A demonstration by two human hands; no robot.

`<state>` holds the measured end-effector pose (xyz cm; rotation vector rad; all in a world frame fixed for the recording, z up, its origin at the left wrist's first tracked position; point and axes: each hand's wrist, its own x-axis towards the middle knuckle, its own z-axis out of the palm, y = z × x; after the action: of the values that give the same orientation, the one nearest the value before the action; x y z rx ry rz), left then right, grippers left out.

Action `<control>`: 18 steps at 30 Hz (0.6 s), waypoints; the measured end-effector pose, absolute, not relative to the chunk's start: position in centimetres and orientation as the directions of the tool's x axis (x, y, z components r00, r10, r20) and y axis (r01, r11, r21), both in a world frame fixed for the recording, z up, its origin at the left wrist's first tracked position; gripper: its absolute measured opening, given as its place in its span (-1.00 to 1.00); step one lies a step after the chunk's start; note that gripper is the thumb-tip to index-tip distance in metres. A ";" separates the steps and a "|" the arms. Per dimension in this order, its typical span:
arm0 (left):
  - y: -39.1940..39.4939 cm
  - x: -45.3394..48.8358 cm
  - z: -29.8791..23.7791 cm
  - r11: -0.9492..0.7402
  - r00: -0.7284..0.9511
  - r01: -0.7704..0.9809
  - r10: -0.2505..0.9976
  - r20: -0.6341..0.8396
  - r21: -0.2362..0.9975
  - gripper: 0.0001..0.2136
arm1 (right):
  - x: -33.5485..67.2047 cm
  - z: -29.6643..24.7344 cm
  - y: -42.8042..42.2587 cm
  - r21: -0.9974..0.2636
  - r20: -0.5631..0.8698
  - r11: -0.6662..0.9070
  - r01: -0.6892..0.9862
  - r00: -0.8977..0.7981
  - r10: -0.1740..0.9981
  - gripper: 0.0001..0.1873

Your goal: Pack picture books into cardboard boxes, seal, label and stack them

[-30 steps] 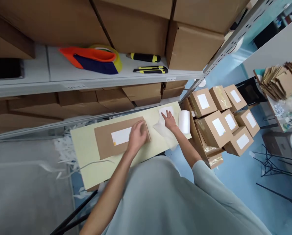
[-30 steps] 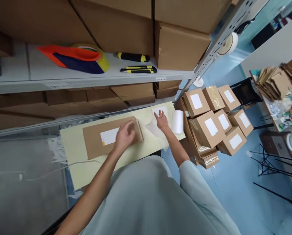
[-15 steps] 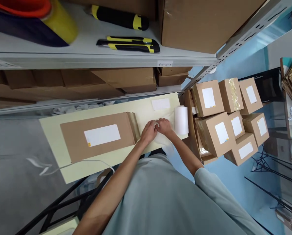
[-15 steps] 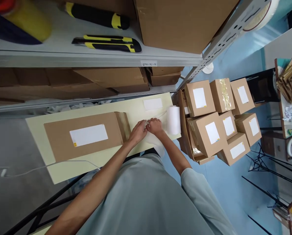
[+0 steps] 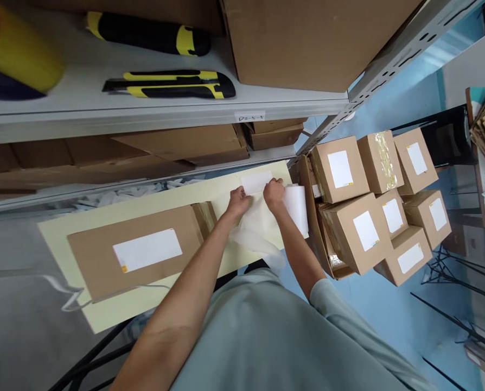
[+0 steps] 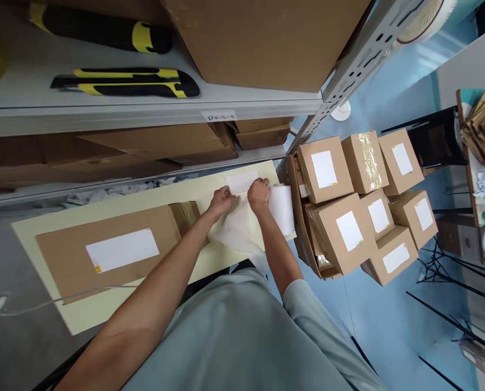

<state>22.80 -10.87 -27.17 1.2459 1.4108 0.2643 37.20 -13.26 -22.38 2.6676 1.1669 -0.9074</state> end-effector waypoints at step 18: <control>-7.8 19.5 -24.2 0.454 -0.187 0.595 0.881 -0.436 0.663 -0.79 | 32.3 -18.4 -15.6 -0.473 -0.349 -0.312 0.824 0.150 0.925 -0.56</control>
<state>19.54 -7.82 -24.23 1.2410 1.8924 0.4438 32.32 -15.56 -18.38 2.5047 1.9285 -0.9886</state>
